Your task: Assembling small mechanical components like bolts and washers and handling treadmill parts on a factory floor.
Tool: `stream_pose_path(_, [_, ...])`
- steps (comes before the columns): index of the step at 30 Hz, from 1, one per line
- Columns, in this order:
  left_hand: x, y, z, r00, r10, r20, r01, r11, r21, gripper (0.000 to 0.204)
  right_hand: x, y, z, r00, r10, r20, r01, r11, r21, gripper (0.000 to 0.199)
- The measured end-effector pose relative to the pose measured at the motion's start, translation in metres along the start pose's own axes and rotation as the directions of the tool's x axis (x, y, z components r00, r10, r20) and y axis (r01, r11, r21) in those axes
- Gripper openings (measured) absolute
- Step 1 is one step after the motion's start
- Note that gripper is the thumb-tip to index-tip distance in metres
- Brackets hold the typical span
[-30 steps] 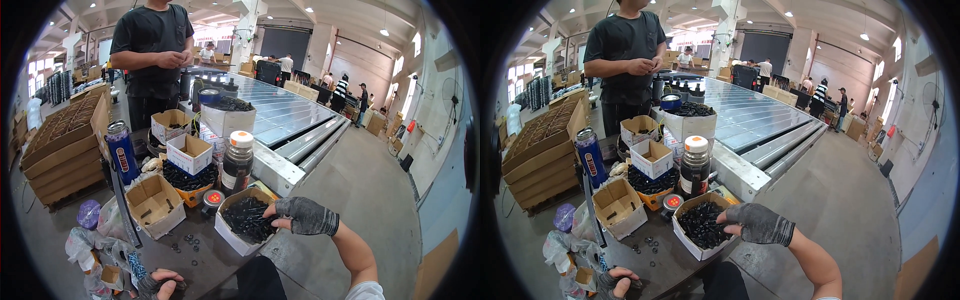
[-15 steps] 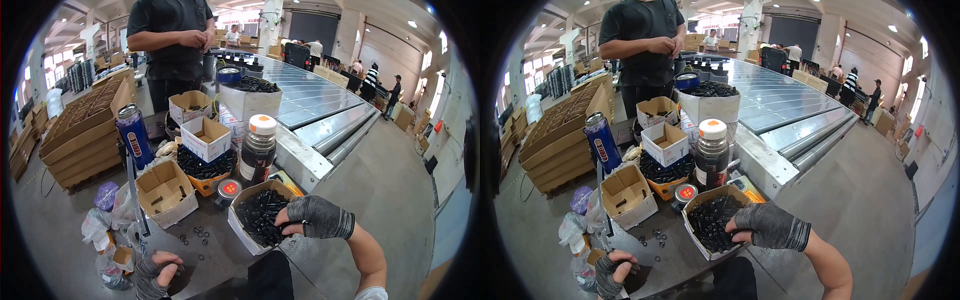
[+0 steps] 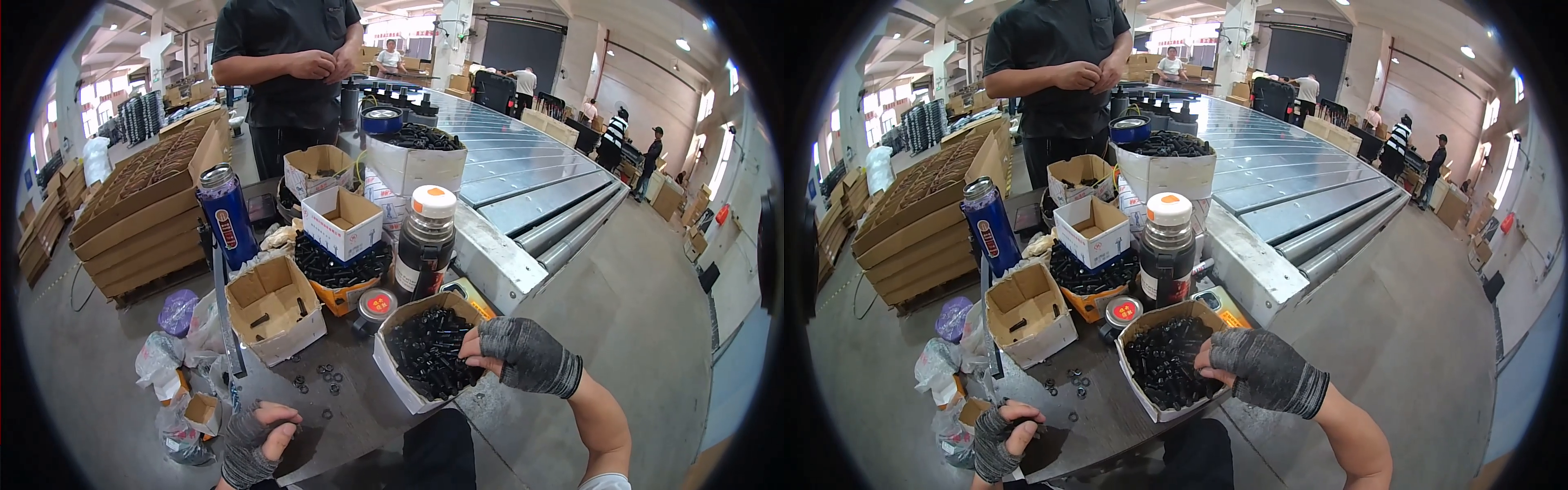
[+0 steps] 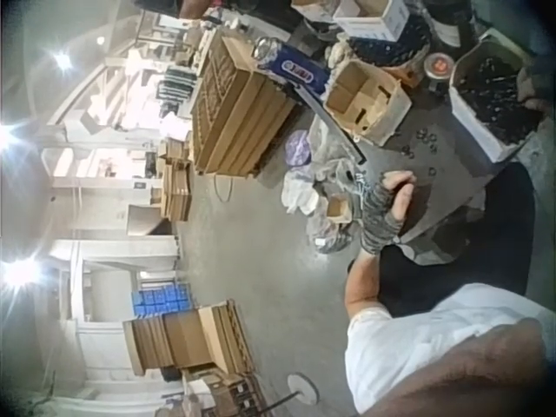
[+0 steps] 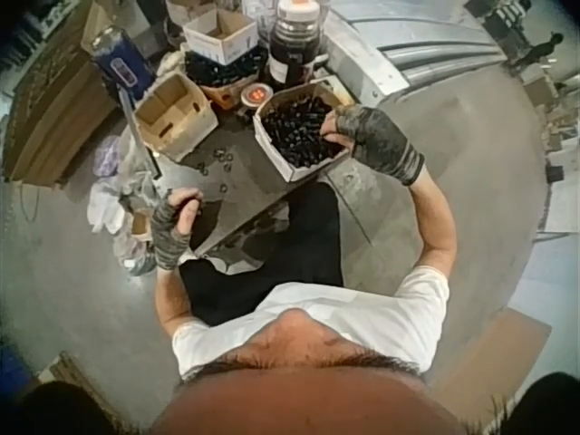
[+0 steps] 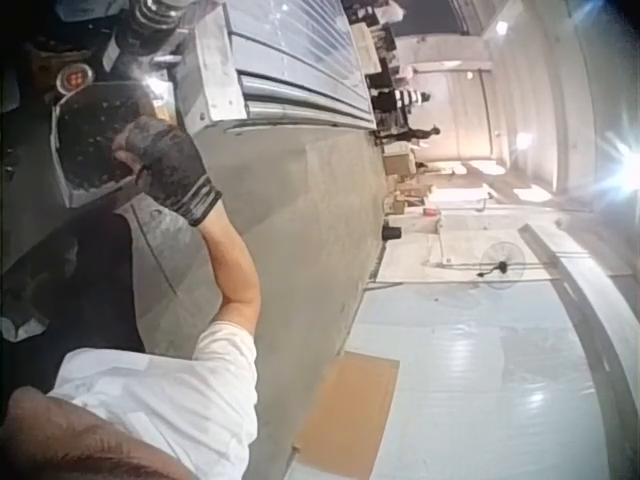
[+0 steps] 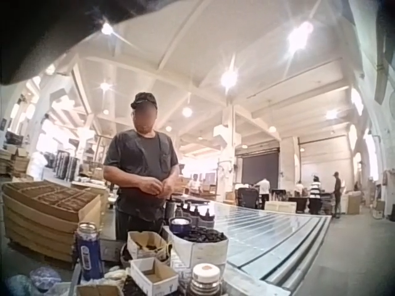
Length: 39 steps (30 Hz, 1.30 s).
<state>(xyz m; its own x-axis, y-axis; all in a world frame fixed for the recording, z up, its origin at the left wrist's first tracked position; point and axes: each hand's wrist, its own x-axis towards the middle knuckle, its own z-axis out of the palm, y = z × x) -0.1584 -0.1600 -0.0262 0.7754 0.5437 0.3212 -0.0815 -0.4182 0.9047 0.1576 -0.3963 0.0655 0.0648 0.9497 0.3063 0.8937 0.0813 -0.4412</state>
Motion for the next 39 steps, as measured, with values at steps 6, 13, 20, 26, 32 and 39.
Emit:
stream_pose_path(6, [-0.006,-0.002,-0.005,1.0,0.016,-0.022,-0.015,0.999,0.052,0.016,-0.006,0.003,0.015,0.999,0.02,0.028,-0.023,0.991,0.135,0.014])
stream_pose_path(13, [0.014,-0.009,-0.016,0.976,0.209,0.055,-0.212,0.882,0.421,0.024,-0.003,-0.013,0.012,0.999,0.051,0.014,-0.051,0.999,-0.002,0.013])
stream_pose_path(20, [0.024,-0.019,-0.014,0.944,0.294,0.151,-0.323,0.731,0.602,0.023,-0.001,-0.019,0.014,0.997,0.07,-0.026,-0.071,0.997,-0.037,0.015])
stream_pose_path(26, [0.042,-0.018,-0.011,0.938,0.27,0.219,-0.347,0.681,0.645,0.023,-0.002,-0.063,0.014,0.985,-0.054,-0.166,0.023,0.984,-0.179,0.017])
stream_pose_path(32, [0.041,-0.016,-0.016,0.965,0.183,0.188,-0.262,0.694,0.671,0.027,-0.001,-0.104,0.082,0.979,-0.188,0.084,0.2,0.965,-0.17,0.029])
stream_pose_path(39, [0.042,-0.006,-0.023,0.94,0.281,0.195,-0.342,0.765,0.546,0.033,0.049,-0.069,0.18,0.973,0.0,-0.232,-0.054,0.973,-0.226,0.046])
